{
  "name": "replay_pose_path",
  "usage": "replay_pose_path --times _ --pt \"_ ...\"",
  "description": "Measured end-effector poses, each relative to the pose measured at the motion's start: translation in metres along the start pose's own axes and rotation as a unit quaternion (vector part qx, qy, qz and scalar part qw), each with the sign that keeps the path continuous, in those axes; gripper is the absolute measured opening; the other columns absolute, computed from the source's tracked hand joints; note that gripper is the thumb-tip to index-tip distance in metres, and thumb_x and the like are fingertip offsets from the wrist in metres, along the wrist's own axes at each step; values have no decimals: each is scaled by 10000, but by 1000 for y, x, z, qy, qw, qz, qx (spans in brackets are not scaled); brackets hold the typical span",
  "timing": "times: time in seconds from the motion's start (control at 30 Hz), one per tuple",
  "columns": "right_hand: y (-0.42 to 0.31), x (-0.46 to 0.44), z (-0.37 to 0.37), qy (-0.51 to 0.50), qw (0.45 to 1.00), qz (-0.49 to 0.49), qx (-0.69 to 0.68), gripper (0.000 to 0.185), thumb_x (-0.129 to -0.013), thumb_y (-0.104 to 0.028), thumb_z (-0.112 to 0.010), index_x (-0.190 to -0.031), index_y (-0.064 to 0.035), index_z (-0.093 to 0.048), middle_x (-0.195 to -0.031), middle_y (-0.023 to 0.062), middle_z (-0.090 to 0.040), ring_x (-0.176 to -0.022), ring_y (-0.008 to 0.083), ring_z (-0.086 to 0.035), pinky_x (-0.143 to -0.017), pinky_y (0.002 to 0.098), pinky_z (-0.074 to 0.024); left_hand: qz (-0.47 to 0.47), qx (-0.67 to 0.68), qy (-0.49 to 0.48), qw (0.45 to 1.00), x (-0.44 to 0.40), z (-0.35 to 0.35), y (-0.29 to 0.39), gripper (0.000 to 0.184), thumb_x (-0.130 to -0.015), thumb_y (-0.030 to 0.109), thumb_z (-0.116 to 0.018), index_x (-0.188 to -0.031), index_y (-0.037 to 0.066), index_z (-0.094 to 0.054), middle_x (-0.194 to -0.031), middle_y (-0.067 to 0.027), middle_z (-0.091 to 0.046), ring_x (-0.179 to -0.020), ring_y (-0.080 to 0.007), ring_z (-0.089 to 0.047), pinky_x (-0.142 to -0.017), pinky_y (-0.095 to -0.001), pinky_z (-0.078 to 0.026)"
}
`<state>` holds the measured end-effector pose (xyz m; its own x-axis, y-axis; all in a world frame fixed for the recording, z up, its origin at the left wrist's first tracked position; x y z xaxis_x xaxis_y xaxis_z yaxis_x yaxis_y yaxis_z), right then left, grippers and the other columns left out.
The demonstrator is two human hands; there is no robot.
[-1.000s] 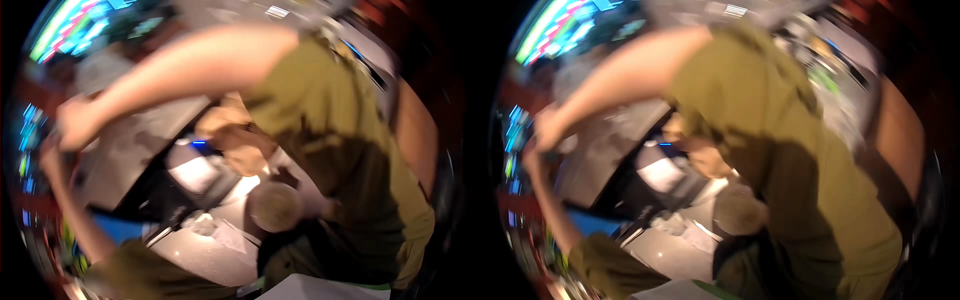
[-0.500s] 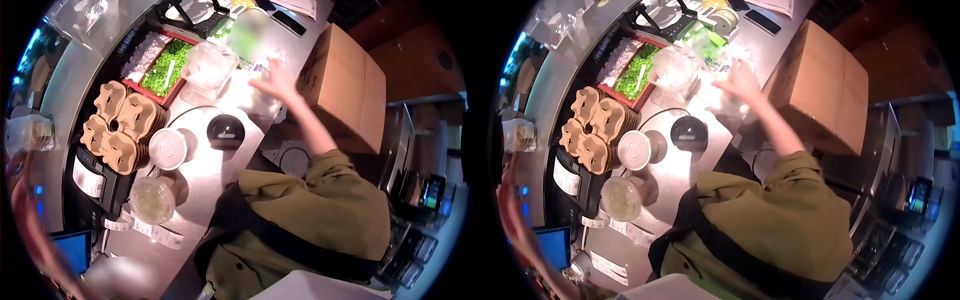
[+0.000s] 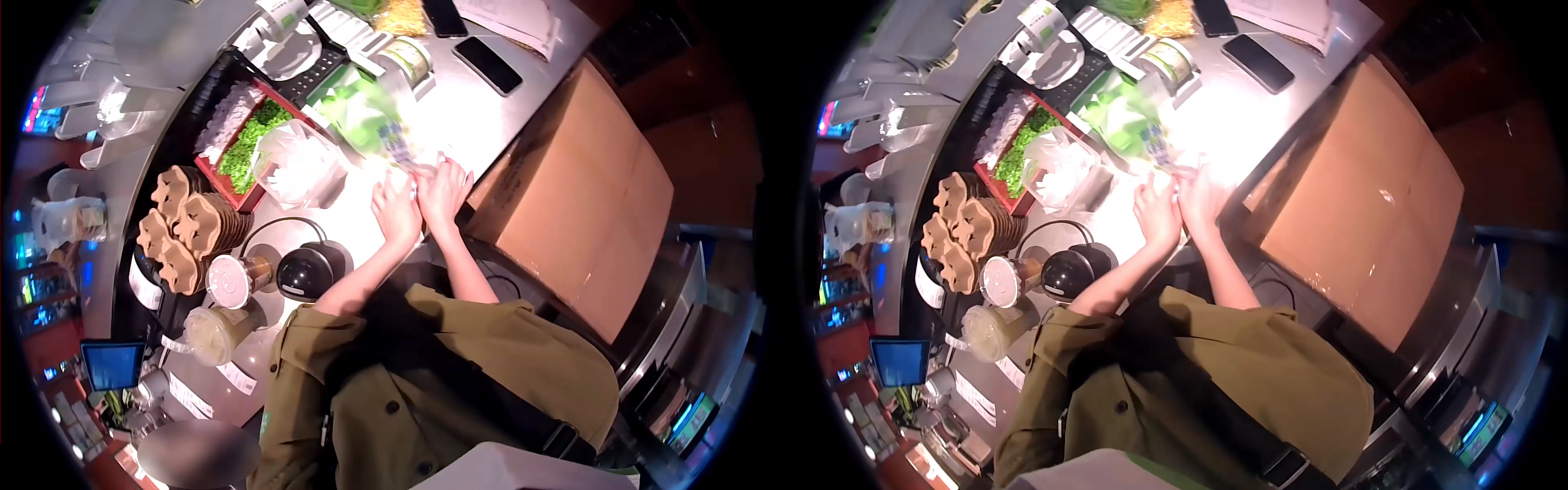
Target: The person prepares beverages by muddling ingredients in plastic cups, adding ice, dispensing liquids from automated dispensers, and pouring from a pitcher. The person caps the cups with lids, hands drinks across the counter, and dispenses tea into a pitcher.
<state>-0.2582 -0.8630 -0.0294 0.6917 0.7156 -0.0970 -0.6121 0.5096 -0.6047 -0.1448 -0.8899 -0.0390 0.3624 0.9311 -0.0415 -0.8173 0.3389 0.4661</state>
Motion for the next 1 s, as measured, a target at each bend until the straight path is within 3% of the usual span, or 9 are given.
replay_pose_path --times 0.07,0.17,0.2,0.3,0.37,0.47,0.53,0.6,1.0 --pt "18 3 -14 -160 962 -166 -146 357 -735 -81 -532 -1057 59 -469 -886 158 -604 -878 347 -560 -856 427 -394 -99 68 -6 993 9 -5 6 348 -802 128 -534 -1150 143 -536 -1283 -206 -325 -1166 -389 -320 -971 -451 -260" --pt "-13 -16 27 34 914 -24 -405 617 -727 58 -452 -1294 14 -212 -1155 248 -470 -885 301 -579 -777 358 -446 5 314 52 948 -1 30 7 341 -806 97 -539 -1145 75 -511 -1313 -206 -268 -1167 -348 -353 -957 -405 -315" --pt "-53 -27 61 143 961 111 -207 607 -705 80 -453 -1279 -10 -281 -1149 211 -449 -936 302 -541 -763 319 -452 1 312 86 946 -4 54 9 328 -804 88 -535 -1130 66 -512 -1308 -204 -273 -1164 -338 -359 -951 -401 -323" --pt "-132 -61 59 210 936 212 -186 455 -560 106 -487 -948 -92 -618 -920 132 -493 -888 256 -496 -698 360 -432 -13 326 158 932 -8 106 13 285 -774 17 -490 -1056 36 -529 -1274 -188 -309 -1110 -319 -403 -920 -382 -347" --pt "-164 -80 -17 134 940 306 -63 357 -615 58 -518 -907 -122 -619 -903 103 -507 -829 285 -516 -713 361 -440 -5 365 160 917 0 121 1 254 -763 -13 -476 -1003 26 -548 -1253 -173 -337 -1096 -294 -417 -908 -362 -357" --pt "-171 -100 -103 -59 895 393 -205 169 -723 -64 -515 -873 -42 -589 -881 140 -532 -842 315 -522 -733 407 -431 48 393 205 895 28 151 -24 208 -734 -64 -481 -905 6 -579 -1100 -154 -479 -973 -243 -504 -817 -309 -411" --pt "-186 -111 -138 -325 884 333 -54 245 -816 -181 -437 -906 14 -555 -840 217 -552 -845 386 -520 -739 430 -420 82 420 213 878 55 166 -42 205 -729 -77 -479 -895 -5 -575 -1002 -141 -533 -923 -246 -529 -793 -311 -423" --pt "-194 -115 -161 -396 823 404 44 250 -821 -183 -430 -910 17 -552 -848 223 -551 -848 389 -519 -740 433 -419 30 413 222 883 79 192 -46 183 -729 -81 -480 -876 -21 -571 -945 -129 -557 -886 -239 -543 -778 -302 -429" --pt "-144 -137 -111 -294 753 563 172 284 -850 -191 -383 -931 37 -531 -901 262 -545 -866 410 -514 -741 446 -413 131 472 339 804 174 204 -81 132 -750 -67 -476 -819 -21 -580 -812 -90 -595 -758 -168 -577 -701 -257 -445"
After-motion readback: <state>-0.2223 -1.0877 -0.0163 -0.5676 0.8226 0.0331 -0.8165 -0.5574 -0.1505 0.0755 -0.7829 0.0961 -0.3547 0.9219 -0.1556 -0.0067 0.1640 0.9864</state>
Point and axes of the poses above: each hand's wrist, its own x-axis away from the middle knuckle, its own z-axis out of the back of the hand, y = z × x, the point moved 9 cm from there along -x, towards the middle knuckle
